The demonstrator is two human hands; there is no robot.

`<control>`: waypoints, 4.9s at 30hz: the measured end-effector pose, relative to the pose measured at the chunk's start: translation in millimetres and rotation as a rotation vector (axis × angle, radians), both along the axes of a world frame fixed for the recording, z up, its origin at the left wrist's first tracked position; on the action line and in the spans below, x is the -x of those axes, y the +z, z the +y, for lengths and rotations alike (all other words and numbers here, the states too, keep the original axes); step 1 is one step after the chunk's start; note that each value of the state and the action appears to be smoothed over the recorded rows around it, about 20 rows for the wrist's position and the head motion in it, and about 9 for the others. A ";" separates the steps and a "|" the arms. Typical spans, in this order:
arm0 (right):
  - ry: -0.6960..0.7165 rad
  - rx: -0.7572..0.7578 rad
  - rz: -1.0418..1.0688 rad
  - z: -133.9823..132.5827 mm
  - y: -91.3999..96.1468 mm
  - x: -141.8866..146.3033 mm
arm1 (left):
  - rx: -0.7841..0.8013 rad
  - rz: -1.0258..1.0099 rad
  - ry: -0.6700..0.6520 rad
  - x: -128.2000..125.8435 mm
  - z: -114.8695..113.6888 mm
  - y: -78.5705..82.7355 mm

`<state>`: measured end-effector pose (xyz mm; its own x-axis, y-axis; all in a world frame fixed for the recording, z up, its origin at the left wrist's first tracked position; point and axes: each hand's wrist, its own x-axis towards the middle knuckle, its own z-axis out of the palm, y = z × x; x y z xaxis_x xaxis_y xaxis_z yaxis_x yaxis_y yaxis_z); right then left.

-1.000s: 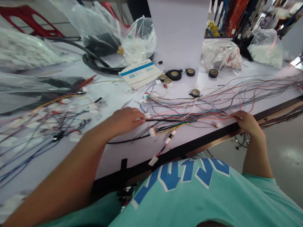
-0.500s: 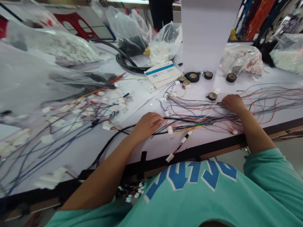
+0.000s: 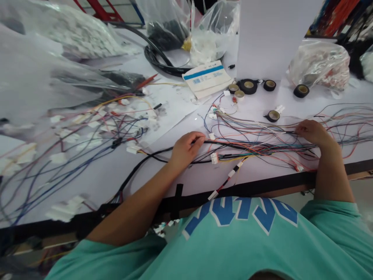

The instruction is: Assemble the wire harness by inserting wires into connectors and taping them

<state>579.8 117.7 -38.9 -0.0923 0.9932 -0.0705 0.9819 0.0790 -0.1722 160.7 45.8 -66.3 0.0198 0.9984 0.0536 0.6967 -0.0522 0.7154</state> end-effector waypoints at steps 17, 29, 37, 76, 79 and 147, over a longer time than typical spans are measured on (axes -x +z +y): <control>-0.329 0.113 0.061 -11.6 26.4 30.3 | -0.075 0.304 -0.377 -13.4 -19.4 14.6; -0.197 -0.253 0.376 -16.0 21.3 23.0 | 0.017 0.389 -0.386 -23.1 -21.0 4.3; 0.640 0.013 0.394 -91.0 43.3 118.5 | 0.029 0.069 -0.262 -20.9 -28.3 6.6; 0.760 -0.124 0.565 -118.9 6.9 115.5 | 0.441 -1.214 -0.066 -32.2 -17.8 8.1; 0.627 -0.228 0.508 -117.3 3.5 116.4 | 0.465 -1.250 -0.090 -32.5 -18.3 7.6; -0.037 -0.297 0.248 -170.6 -9.9 12.9 | 0.422 -0.927 0.046 -30.2 -17.3 10.0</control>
<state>567.0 -52.9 -48.8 -0.0342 0.9699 0.2409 0.9165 0.1266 -0.3794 191.0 28.5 -56.3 0.1108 0.9381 -0.3280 -0.1457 0.3418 0.9284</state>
